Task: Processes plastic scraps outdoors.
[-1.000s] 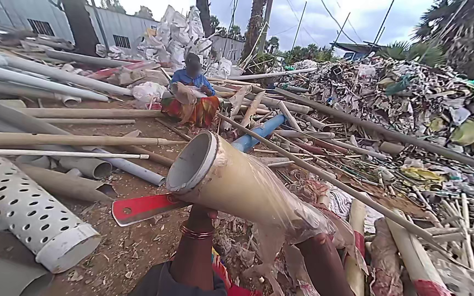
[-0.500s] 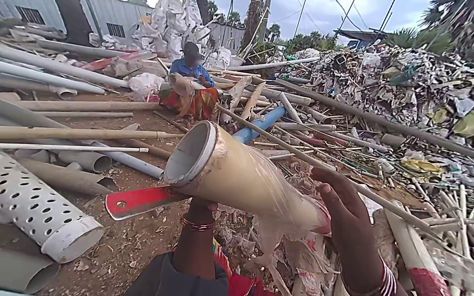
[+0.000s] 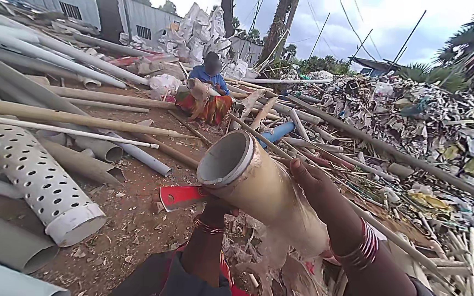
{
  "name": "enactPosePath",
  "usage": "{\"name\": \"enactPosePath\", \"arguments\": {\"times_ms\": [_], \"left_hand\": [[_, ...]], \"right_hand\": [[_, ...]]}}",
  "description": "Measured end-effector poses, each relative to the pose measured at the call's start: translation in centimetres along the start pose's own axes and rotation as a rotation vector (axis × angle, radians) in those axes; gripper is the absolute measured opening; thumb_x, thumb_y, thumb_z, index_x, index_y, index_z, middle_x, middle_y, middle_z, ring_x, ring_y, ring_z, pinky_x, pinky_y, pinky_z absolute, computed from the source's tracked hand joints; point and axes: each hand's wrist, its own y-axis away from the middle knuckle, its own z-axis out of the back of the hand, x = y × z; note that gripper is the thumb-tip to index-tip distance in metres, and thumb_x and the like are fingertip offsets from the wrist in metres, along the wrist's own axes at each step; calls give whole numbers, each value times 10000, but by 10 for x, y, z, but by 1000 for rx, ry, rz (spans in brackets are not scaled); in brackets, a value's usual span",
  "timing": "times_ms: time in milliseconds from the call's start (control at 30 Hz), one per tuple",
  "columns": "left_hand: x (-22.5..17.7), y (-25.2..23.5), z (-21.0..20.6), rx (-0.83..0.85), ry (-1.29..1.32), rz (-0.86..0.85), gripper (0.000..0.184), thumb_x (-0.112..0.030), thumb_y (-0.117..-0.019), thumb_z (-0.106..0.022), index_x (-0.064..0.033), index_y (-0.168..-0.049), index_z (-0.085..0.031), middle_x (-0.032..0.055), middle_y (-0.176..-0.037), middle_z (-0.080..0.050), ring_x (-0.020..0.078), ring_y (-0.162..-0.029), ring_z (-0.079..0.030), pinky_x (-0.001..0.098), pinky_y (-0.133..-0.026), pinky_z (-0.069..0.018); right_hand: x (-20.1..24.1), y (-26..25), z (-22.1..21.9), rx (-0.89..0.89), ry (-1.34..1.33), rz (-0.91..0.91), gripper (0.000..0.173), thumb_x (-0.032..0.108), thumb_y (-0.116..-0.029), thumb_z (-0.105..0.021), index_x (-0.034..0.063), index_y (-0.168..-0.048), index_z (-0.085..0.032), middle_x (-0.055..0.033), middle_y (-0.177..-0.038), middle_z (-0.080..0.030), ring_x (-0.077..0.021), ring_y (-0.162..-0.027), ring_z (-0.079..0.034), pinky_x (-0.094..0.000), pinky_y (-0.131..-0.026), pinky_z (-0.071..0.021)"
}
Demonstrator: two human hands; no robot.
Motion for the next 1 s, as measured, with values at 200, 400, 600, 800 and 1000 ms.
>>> {"name": "enactPosePath", "arguments": {"times_ms": [200,400,600,800,1000], "left_hand": [[2,-7,7,101,86,-43,293,-238,-807,-838,-246,-1094,-777,-169,-1042,-764,-101,-1002,-670,116,-918,-528],[4,-7,10,119,140,-49,326,-138,-799,-829,-227,-1108,-775,-158,-1056,-764,-86,-1007,-675,128,-920,-533],[1,-6,11,152,146,-49,305,-134,-824,-816,-223,-1113,-773,-153,-1046,-767,-85,-995,-679,127,-911,-538],[-18,-11,-1,-2,119,78,315,-92,-660,-892,-142,-946,-773,-116,-879,-769,-69,-853,-697,116,-815,-554],[-47,-23,-32,-367,-110,401,375,180,-447,-764,-39,-728,-645,-44,-613,-659,-55,-578,-599,106,-612,-498]], "right_hand": [[9,-6,-4,23,-134,2,123,233,-1023,-579,135,-1004,-652,120,-791,-654,62,-738,-630,-130,-701,-533],[17,-8,-6,-11,-152,52,79,146,-1008,-577,161,-946,-624,135,-755,-639,63,-690,-612,-113,-661,-518],[24,-3,-11,-2,-154,57,87,151,-1048,-510,143,-1034,-596,138,-773,-621,84,-597,-536,-80,-534,-430],[17,1,-10,26,-246,110,205,380,-1078,-478,238,-1023,-614,205,-703,-568,113,-559,-489,-65,-509,-405],[14,4,-9,49,-103,160,389,627,-895,-649,246,-963,-612,226,-714,-564,126,-610,-533,-71,-538,-440]]}}
